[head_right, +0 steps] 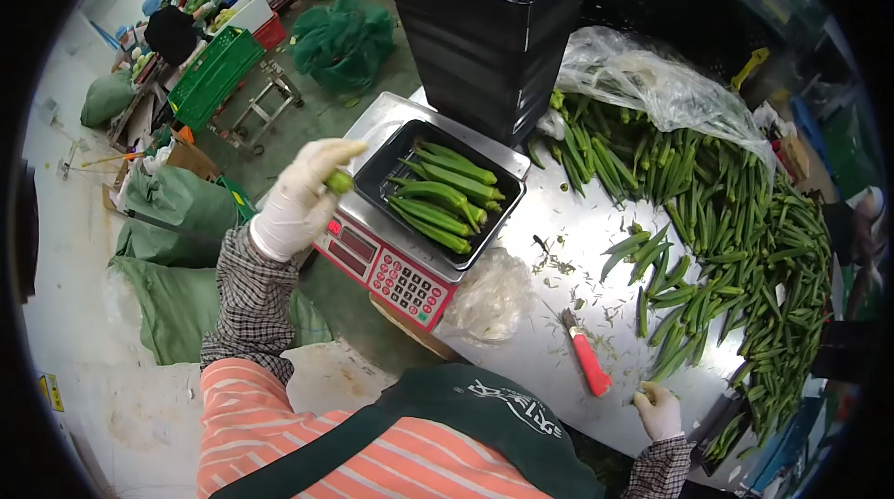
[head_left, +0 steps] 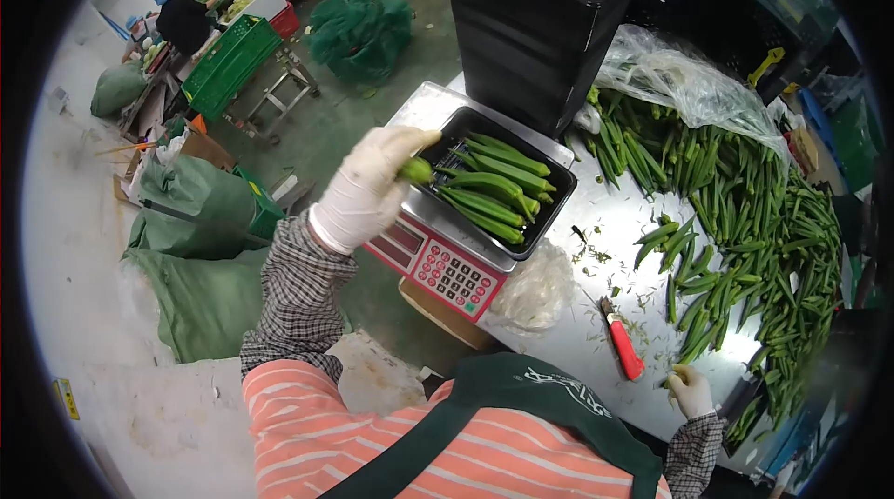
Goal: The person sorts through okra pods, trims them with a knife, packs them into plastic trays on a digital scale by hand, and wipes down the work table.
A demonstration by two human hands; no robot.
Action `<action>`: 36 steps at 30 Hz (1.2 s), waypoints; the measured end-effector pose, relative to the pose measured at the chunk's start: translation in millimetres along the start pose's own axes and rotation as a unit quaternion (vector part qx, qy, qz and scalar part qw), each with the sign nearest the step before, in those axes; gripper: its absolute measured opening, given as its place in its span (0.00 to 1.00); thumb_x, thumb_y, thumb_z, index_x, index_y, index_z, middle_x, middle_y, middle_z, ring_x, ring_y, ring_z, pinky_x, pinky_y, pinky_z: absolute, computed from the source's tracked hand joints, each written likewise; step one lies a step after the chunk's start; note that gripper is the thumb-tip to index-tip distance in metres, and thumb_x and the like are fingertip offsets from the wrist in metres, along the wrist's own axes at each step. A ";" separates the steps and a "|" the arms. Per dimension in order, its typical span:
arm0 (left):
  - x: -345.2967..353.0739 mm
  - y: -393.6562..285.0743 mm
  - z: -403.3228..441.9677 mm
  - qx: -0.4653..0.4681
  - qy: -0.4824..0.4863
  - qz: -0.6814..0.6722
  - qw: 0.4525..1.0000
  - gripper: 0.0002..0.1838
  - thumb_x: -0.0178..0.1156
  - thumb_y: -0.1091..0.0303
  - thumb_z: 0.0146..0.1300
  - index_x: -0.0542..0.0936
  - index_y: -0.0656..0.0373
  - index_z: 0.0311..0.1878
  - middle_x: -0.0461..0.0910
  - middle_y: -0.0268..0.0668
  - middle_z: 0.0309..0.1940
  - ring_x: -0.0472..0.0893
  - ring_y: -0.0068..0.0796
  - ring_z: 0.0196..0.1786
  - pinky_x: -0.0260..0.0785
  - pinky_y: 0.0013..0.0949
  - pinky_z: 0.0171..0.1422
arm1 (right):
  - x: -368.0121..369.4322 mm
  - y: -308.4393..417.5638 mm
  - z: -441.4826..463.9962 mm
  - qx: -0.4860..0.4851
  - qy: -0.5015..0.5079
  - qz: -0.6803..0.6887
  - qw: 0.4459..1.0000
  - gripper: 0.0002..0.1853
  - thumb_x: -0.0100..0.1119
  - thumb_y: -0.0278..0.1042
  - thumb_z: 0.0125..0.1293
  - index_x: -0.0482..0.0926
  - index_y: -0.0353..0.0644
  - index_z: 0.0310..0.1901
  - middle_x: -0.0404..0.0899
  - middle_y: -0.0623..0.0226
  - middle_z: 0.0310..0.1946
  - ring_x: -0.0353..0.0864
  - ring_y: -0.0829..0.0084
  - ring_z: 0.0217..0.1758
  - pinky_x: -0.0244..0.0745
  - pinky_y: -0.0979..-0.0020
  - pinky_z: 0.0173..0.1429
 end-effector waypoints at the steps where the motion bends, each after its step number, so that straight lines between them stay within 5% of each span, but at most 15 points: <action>1: 7.6 -3.2 5.2 0.029 0.015 0.012 0.999 0.30 0.49 0.89 0.41 0.73 0.62 0.53 0.74 0.45 0.46 0.75 0.42 0.47 0.67 0.36 0.54 | -0.8 11.2 0.1 0.012 0.007 0.011 1.000 0.17 0.60 0.33 0.57 0.77 0.32 0.45 0.78 0.63 0.23 0.76 0.75 0.24 0.71 0.73 0.30; 6: 41.5 -4.5 23.7 0.114 0.048 0.022 0.992 0.31 0.51 0.88 0.38 0.73 0.63 0.53 0.76 0.45 0.45 0.75 0.45 0.48 0.67 0.39 0.53 | -5.5 23.7 10.0 0.018 0.016 0.000 1.000 0.17 0.60 0.33 0.57 0.77 0.31 0.45 0.78 0.63 0.23 0.76 0.75 0.24 0.71 0.73 0.29; 12: 49.5 5.7 35.5 0.112 0.062 0.008 0.992 0.32 0.54 0.87 0.38 0.72 0.61 0.53 0.77 0.44 0.43 0.76 0.45 0.45 0.68 0.40 0.50 | -2.0 39.2 25.3 0.066 0.030 0.024 0.997 0.18 0.61 0.35 0.57 0.77 0.33 0.46 0.79 0.60 0.27 0.78 0.73 0.28 0.74 0.72 0.35; 16: 62.4 3.6 39.2 0.105 0.101 0.032 0.989 0.32 0.54 0.86 0.36 0.73 0.62 0.52 0.77 0.43 0.42 0.76 0.44 0.44 0.69 0.41 0.50 | 2.6 38.0 48.6 0.002 0.047 -0.052 0.998 0.18 0.60 0.35 0.58 0.77 0.33 0.47 0.79 0.61 0.28 0.78 0.74 0.31 0.73 0.73 0.38; 18: 57.1 9.5 40.9 0.098 0.062 0.034 0.993 0.32 0.54 0.87 0.35 0.74 0.62 0.52 0.77 0.43 0.41 0.76 0.45 0.44 0.69 0.41 0.50 | 4.7 41.3 56.0 0.001 0.071 -0.044 0.996 0.17 0.58 0.32 0.59 0.76 0.31 0.48 0.77 0.67 0.26 0.75 0.80 0.27 0.70 0.77 0.32; 21: 33.2 14.4 37.7 0.020 -0.002 0.046 0.999 0.30 0.53 0.90 0.39 0.75 0.63 0.52 0.77 0.44 0.41 0.78 0.39 0.44 0.70 0.34 0.48 | 5.4 50.9 65.1 0.002 0.069 -0.022 0.997 0.19 0.61 0.35 0.57 0.77 0.33 0.47 0.80 0.59 0.30 0.79 0.70 0.33 0.74 0.71 0.41; 24: 13.2 27.3 19.8 -0.065 -0.065 0.040 0.995 0.25 0.54 0.90 0.49 0.74 0.63 0.53 0.77 0.42 0.41 0.78 0.31 0.44 0.69 0.27 0.49 | 7.3 116.7 71.0 -0.012 0.098 0.026 0.995 0.17 0.60 0.33 0.58 0.76 0.33 0.48 0.80 0.60 0.29 0.79 0.71 0.31 0.74 0.72 0.39; 25: 9.6 28.5 14.1 -0.070 -0.104 0.035 0.991 0.28 0.56 0.88 0.43 0.75 0.61 0.53 0.78 0.42 0.40 0.77 0.35 0.37 0.70 0.31 0.43 | 15.3 118.7 79.1 -0.091 0.094 0.012 0.991 0.16 0.59 0.31 0.58 0.76 0.34 0.48 0.80 0.61 0.29 0.78 0.73 0.30 0.73 0.74 0.37; 28: -11.0 32.3 -8.1 -0.093 -0.146 0.076 0.982 0.26 0.57 0.88 0.46 0.75 0.61 0.53 0.78 0.41 0.40 0.78 0.33 0.38 0.71 0.30 0.44 | 31.0 162.7 88.9 -0.172 0.127 -0.015 0.977 0.15 0.58 0.30 0.60 0.76 0.34 0.48 0.77 0.67 0.28 0.75 0.79 0.31 0.72 0.77 0.38; 36: -36.8 21.5 -73.2 -0.158 -0.214 0.119 0.957 0.22 0.57 0.86 0.50 0.76 0.61 0.51 0.78 0.41 0.39 0.79 0.33 0.42 0.70 0.29 0.48 | 72.6 278.3 85.6 -0.265 0.182 0.088 0.943 0.15 0.59 0.36 0.61 0.78 0.35 0.45 0.80 0.57 0.35 0.80 0.71 0.38 0.73 0.73 0.45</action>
Point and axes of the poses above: each hand's wrist, its own z-axis towards the middle knuckle, its own x-axis out of the palm, y = z × x, the point moved 1 cm from there along z, towards the middle knuckle
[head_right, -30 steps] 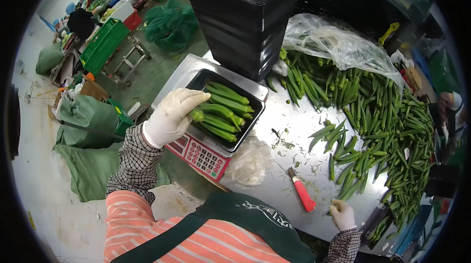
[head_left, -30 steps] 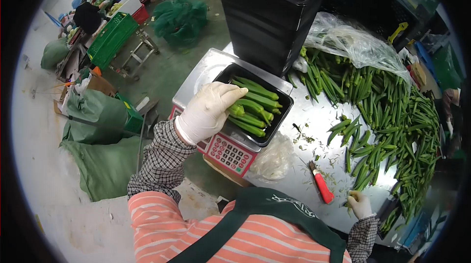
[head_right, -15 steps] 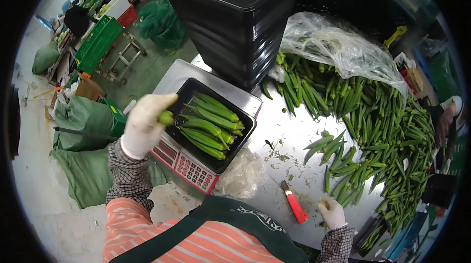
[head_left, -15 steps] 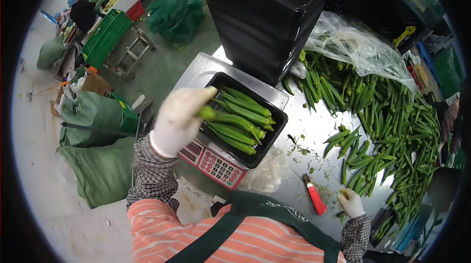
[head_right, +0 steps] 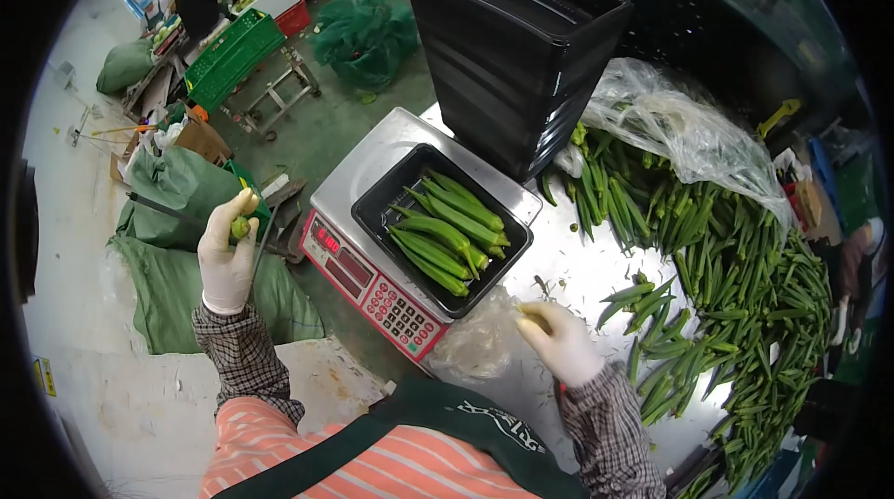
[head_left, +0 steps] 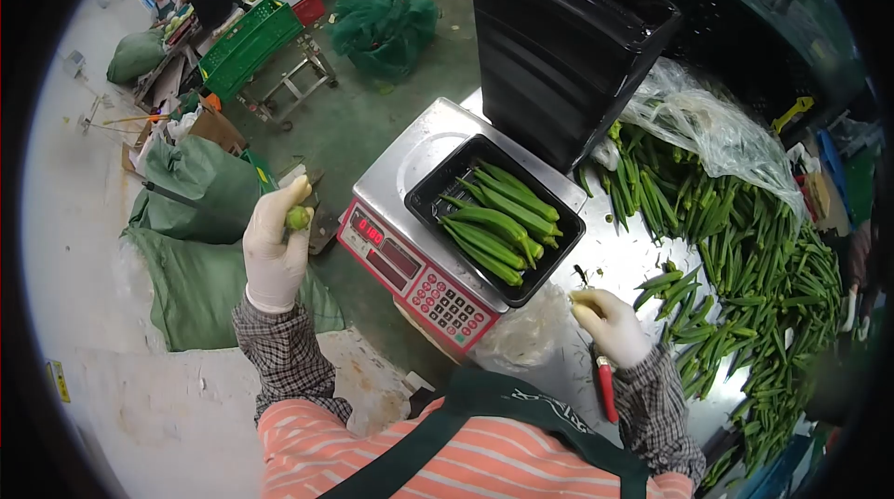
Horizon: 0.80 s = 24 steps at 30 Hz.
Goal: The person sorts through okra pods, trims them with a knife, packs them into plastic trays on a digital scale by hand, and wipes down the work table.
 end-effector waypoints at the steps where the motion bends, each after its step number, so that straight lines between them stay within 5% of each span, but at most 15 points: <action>1: -2.7 -1.1 -5.9 -0.007 -0.002 -0.004 1.000 0.22 0.57 0.87 0.50 0.76 0.61 0.51 0.78 0.41 0.39 0.79 0.33 0.42 0.70 0.29 0.48 | 6.5 3.9 7.8 -0.001 0.012 0.020 1.000 0.16 0.58 0.39 0.62 0.78 0.34 0.44 0.80 0.58 0.34 0.79 0.71 0.37 0.73 0.73 0.44; 6: -5.4 -13.5 -29.8 -0.020 0.018 -0.027 0.999 0.24 0.56 0.88 0.49 0.76 0.61 0.51 0.78 0.41 0.39 0.79 0.34 0.42 0.70 0.29 0.48 | 35.3 18.5 47.7 0.074 0.059 0.056 0.994 0.26 0.51 0.54 0.65 0.78 0.32 0.39 0.78 0.65 0.30 0.74 0.77 0.29 0.71 0.76 0.35; 15: 12.2 -37.5 -41.6 -0.030 0.042 -0.115 0.992 0.20 0.55 0.85 0.55 0.75 0.62 0.52 0.78 0.40 0.39 0.78 0.28 0.41 0.69 0.27 0.48 | 48.6 -5.4 -3.9 0.069 -0.072 0.378 0.920 0.14 0.53 0.31 0.66 0.74 0.30 0.47 0.79 0.65 0.36 0.79 0.76 0.33 0.77 0.73 0.36; 24: 76.6 -80.9 15.1 -0.049 0.025 -0.276 0.959 0.13 0.55 0.81 0.62 0.75 0.65 0.51 0.78 0.34 0.40 0.76 0.19 0.43 0.67 0.22 0.51 | 12.3 -80.0 -148.6 0.017 -0.280 0.407 0.870 0.13 0.54 0.31 0.66 0.74 0.32 0.48 0.78 0.68 0.38 0.75 0.81 0.38 0.74 0.77 0.42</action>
Point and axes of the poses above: each hand's wrist, its own z-axis towards the middle knuckle, its own x-axis out of the palm, y = z × x, the point moved 1 cm from there along z, towards the middle knuckle
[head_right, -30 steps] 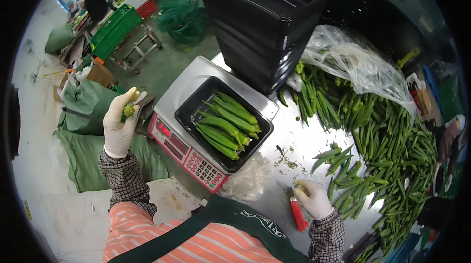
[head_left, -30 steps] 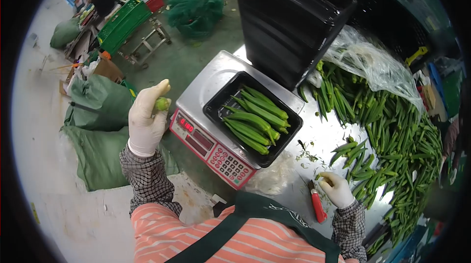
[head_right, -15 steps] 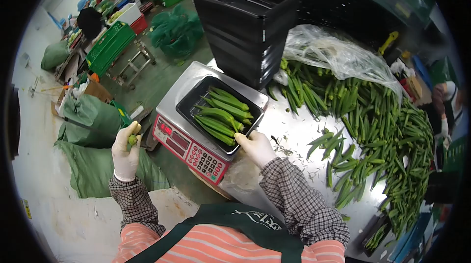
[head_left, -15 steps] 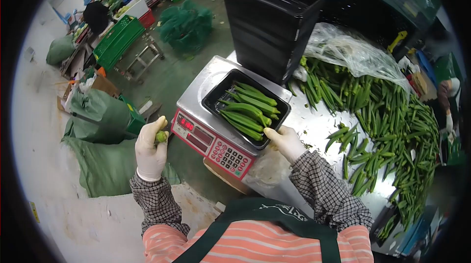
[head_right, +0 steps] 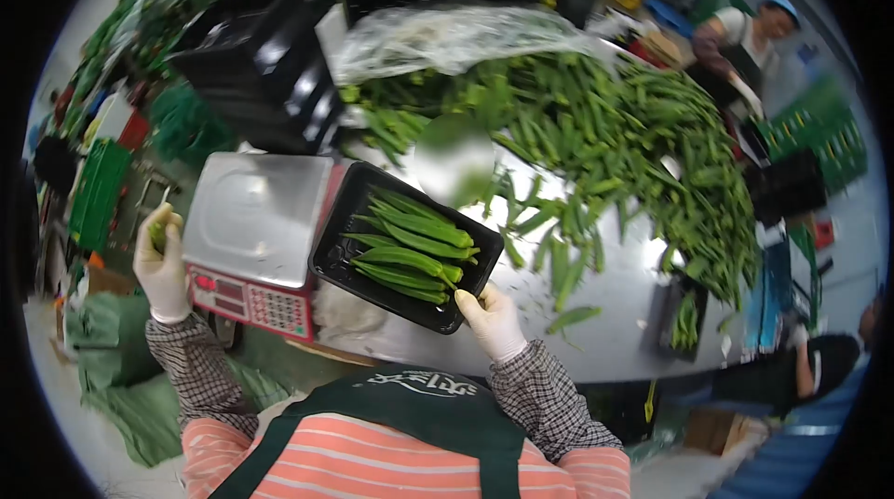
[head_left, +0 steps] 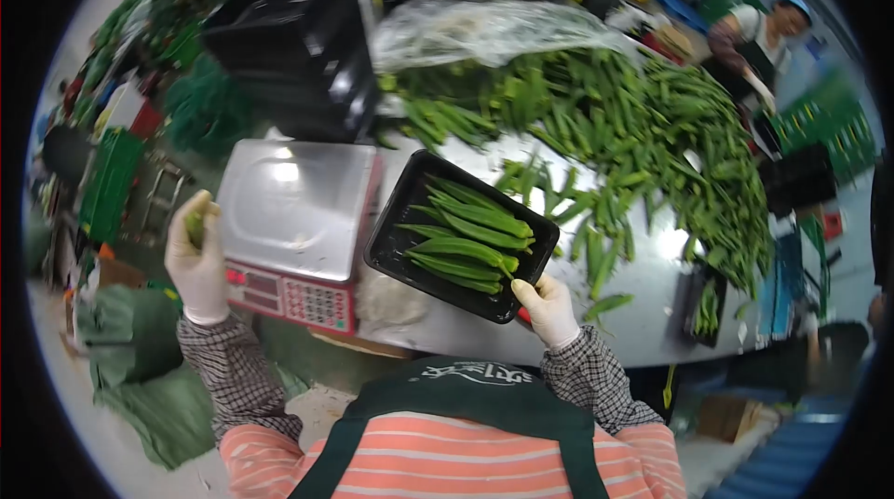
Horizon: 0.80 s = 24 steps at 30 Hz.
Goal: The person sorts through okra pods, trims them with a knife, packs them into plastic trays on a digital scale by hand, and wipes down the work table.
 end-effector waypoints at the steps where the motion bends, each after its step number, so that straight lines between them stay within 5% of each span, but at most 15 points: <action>1: 12.3 -2.7 15.1 0.036 0.002 0.019 0.999 0.12 0.56 0.80 0.62 0.76 0.65 0.49 0.78 0.34 0.40 0.75 0.19 0.42 0.67 0.22 0.51 | -14.2 1.4 -10.1 0.002 -0.024 -0.007 1.000 0.13 0.54 0.31 0.66 0.74 0.32 0.48 0.78 0.68 0.38 0.75 0.81 0.39 0.74 0.78 0.43; 4: 53.3 -21.9 64.5 0.130 -0.008 0.086 0.988 0.08 0.58 0.78 0.61 0.78 0.65 0.44 0.78 0.33 0.38 0.75 0.18 0.42 0.66 0.21 0.51 | -53.0 2.1 -45.2 0.019 -0.091 -0.028 0.995 0.13 0.55 0.32 0.66 0.75 0.32 0.48 0.78 0.69 0.40 0.74 0.82 0.40 0.72 0.78 0.46; 8: 104.3 -21.2 144.7 0.311 0.062 0.110 0.942 0.15 0.56 0.78 0.61 0.74 0.63 0.53 0.76 0.36 0.49 0.76 0.24 0.49 0.65 0.24 0.57 | -95.3 -8.8 -88.8 0.004 -0.172 0.018 0.985 0.15 0.55 0.31 0.66 0.75 0.32 0.50 0.78 0.69 0.43 0.73 0.82 0.43 0.70 0.77 0.50; 11: 118.2 26.5 206.5 0.272 0.148 0.232 0.922 0.22 0.52 0.78 0.63 0.68 0.60 0.62 0.72 0.39 0.58 0.74 0.27 0.58 0.64 0.27 0.62 | -124.4 -27.0 -114.4 -0.070 -0.277 -0.087 0.954 0.12 0.55 0.28 0.63 0.76 0.33 0.47 0.77 0.65 0.42 0.74 0.77 0.43 0.70 0.74 0.50; 12: 121.4 36.5 220.7 0.186 0.211 0.175 0.944 0.22 0.52 0.78 0.63 0.68 0.61 0.62 0.73 0.41 0.57 0.74 0.28 0.58 0.64 0.28 0.62 | -133.1 -31.8 -122.7 -0.098 -0.309 -0.146 0.935 0.12 0.55 0.27 0.62 0.77 0.33 0.46 0.77 0.64 0.41 0.74 0.75 0.43 0.70 0.73 0.49; 16: 109.9 79.0 273.0 0.200 0.229 0.232 0.924 0.19 0.53 0.72 0.65 0.71 0.66 0.58 0.77 0.42 0.53 0.75 0.29 0.57 0.64 0.28 0.61 | -153.0 -31.0 -147.1 -0.115 -0.402 -0.237 0.877 0.11 0.57 0.25 0.59 0.78 0.34 0.43 0.75 0.61 0.39 0.74 0.71 0.40 0.70 0.73 0.47; 20: 105.5 59.8 272.4 0.104 0.211 0.311 0.921 0.20 0.54 0.66 0.65 0.72 0.66 0.57 0.75 0.44 0.55 0.73 0.31 0.59 0.61 0.30 0.64 | -165.1 -32.0 -160.0 -0.061 -0.420 -0.218 0.879 0.10 0.54 0.26 0.62 0.78 0.33 0.43 0.76 0.65 0.41 0.73 0.75 0.46 0.67 0.74 0.52; 24: 104.4 56.9 288.0 0.130 0.200 0.354 0.904 0.09 0.57 0.67 0.61 0.76 0.63 0.38 0.72 0.30 0.22 0.72 0.19 0.23 0.64 0.25 0.27 | -181.9 -50.2 -161.5 -0.047 -0.426 -0.187 0.884 0.09 0.57 0.26 0.61 0.79 0.33 0.41 0.76 0.67 0.33 0.74 0.76 0.37 0.69 0.75 0.44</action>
Point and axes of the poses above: each hand's wrist, its own z-axis towards the middle knuckle, its own x-axis out of the palm, y = z × x, the point moved 1 cm from there along z, towards the middle knuckle
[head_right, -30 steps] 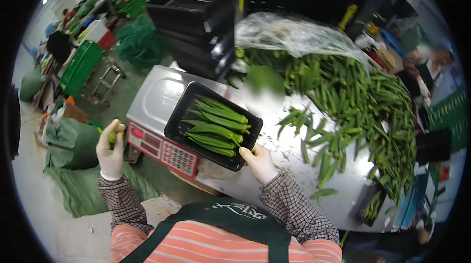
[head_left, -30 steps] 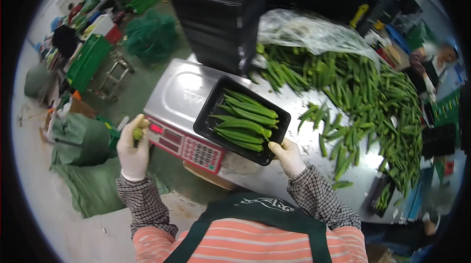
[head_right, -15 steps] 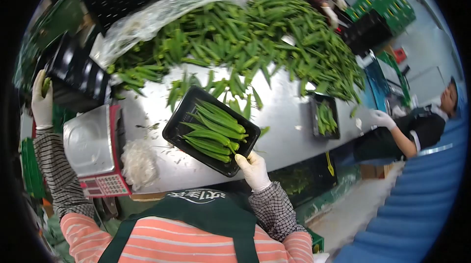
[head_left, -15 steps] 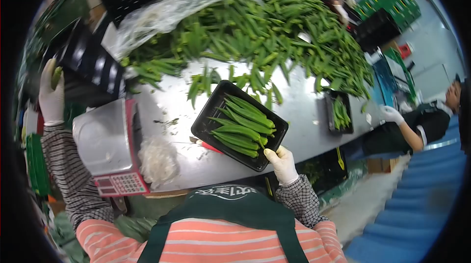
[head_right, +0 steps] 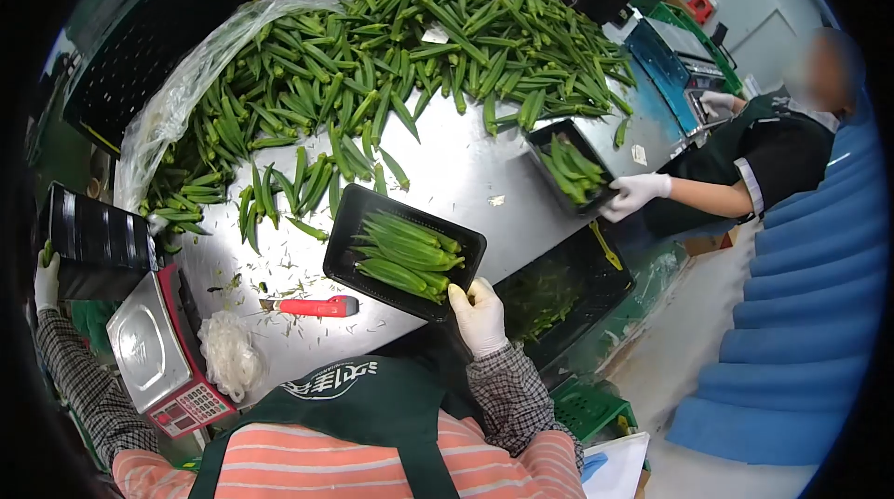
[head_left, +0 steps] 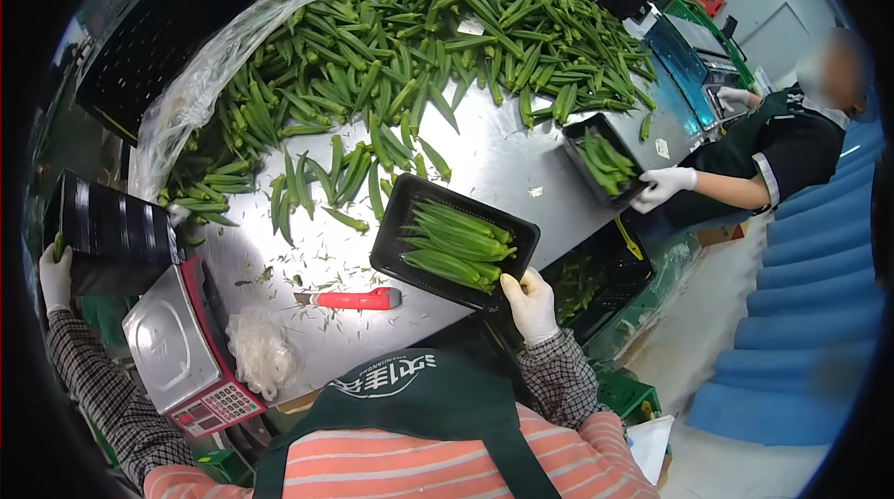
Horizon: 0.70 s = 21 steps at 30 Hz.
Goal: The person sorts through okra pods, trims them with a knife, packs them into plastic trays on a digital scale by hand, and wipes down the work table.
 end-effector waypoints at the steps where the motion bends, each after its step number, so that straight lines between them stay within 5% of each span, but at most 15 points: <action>1: 5.2 1.0 -0.4 -0.005 -0.032 -0.065 0.997 0.07 0.58 0.67 0.59 0.73 0.60 0.30 0.61 0.24 0.16 0.59 0.13 0.14 0.49 0.25 0.17 | 0.6 -10.5 1.7 0.009 0.000 0.013 1.000 0.08 0.58 0.26 0.60 0.79 0.33 0.40 0.76 0.67 0.30 0.73 0.76 0.32 0.70 0.75 0.41; 5: -18.2 -31.5 -3.2 -0.072 0.017 -0.020 0.997 0.08 0.59 0.65 0.59 0.74 0.59 0.32 0.63 0.24 0.16 0.60 0.12 0.14 0.49 0.23 0.17 | -3.9 -10.7 9.0 0.145 0.000 0.222 0.964 0.09 0.59 0.31 0.61 0.79 0.32 0.36 0.78 0.71 0.28 0.70 0.84 0.28 0.68 0.79 0.34; 8: -39.6 -3.4 5.8 -0.072 -0.063 -0.140 0.986 0.10 0.59 0.62 0.61 0.78 0.59 0.37 0.61 0.23 0.15 0.58 0.12 0.13 0.49 0.23 0.16 | -37.2 -28.1 30.3 0.182 -0.004 0.101 0.978 0.08 0.55 0.34 0.64 0.76 0.38 0.32 0.77 0.71 0.29 0.75 0.80 0.30 0.73 0.76 0.34; 9: -67.1 1.8 7.5 -0.118 -0.034 -0.025 0.992 0.16 0.58 0.60 0.63 0.78 0.61 0.48 0.71 0.29 0.20 0.69 0.15 0.20 0.60 0.23 0.22 | -46.8 -30.0 38.6 0.177 -0.026 0.148 0.973 0.08 0.55 0.35 0.63 0.75 0.39 0.32 0.76 0.70 0.28 0.75 0.79 0.28 0.73 0.75 0.33; 12: -106.7 -14.3 -35.1 0.002 -0.211 0.060 0.976 0.21 0.57 0.59 0.64 0.74 0.61 0.57 0.80 0.38 0.36 0.77 0.22 0.35 0.69 0.26 0.37 | -67.6 -21.5 66.7 0.162 -0.122 0.278 0.939 0.09 0.57 0.34 0.62 0.73 0.38 0.31 0.72 0.69 0.23 0.72 0.76 0.22 0.76 0.71 0.27; 13: -118.1 -13.9 -55.3 -0.079 -0.143 -0.114 0.980 0.21 0.54 0.58 0.65 0.73 0.60 0.58 0.75 0.41 0.54 0.75 0.30 0.53 0.65 0.28 0.55 | -82.4 -37.5 80.1 0.167 -0.133 0.241 0.947 0.09 0.57 0.35 0.62 0.72 0.38 0.33 0.72 0.67 0.25 0.73 0.75 0.24 0.76 0.70 0.28; 15: -130.4 -64.9 -124.6 -0.067 -0.153 0.092 0.982 0.20 0.52 0.58 0.67 0.74 0.58 0.57 0.73 0.41 0.58 0.72 0.36 0.60 0.60 0.31 0.63 | -111.5 -71.5 108.4 0.183 -0.153 0.217 0.946 0.11 0.57 0.37 0.62 0.72 0.38 0.36 0.73 0.66 0.27 0.78 0.69 0.29 0.76 0.69 0.30; 16: -127.6 -56.4 -152.3 -0.003 -0.120 0.119 0.986 0.20 0.52 0.58 0.66 0.75 0.60 0.56 0.74 0.43 0.57 0.72 0.35 0.59 0.60 0.30 0.62 | -118.0 -78.3 120.2 0.194 -0.162 0.231 0.940 0.11 0.56 0.38 0.62 0.72 0.38 0.39 0.73 0.67 0.29 0.81 0.65 0.32 0.75 0.68 0.32; 18: -97.4 -110.0 -217.7 -0.089 -0.151 0.029 0.984 0.19 0.57 0.62 0.64 0.76 0.66 0.52 0.78 0.44 0.49 0.76 0.34 0.53 0.64 0.31 0.58 | -122.5 -74.6 132.1 0.199 -0.192 0.229 0.933 0.19 0.54 0.45 0.64 0.71 0.33 0.44 0.76 0.59 0.36 0.80 0.64 0.36 0.75 0.67 0.38; 21: -26.6 -131.3 -282.1 -0.212 -0.074 -0.007 0.974 0.15 0.59 0.63 0.62 0.79 0.64 0.46 0.82 0.42 0.38 0.78 0.27 0.39 0.68 0.31 0.49 | -121.2 -70.9 134.5 0.233 -0.131 0.263 0.927 0.26 0.54 0.51 0.64 0.71 0.32 0.50 0.77 0.56 0.40 0.80 0.65 0.37 0.75 0.69 0.38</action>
Point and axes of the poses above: each hand's wrist, its own z-axis towards the middle knuckle, its own x-axis out of the palm, y = z × x, the point moved 1 cm from there along z, towards the middle knuckle
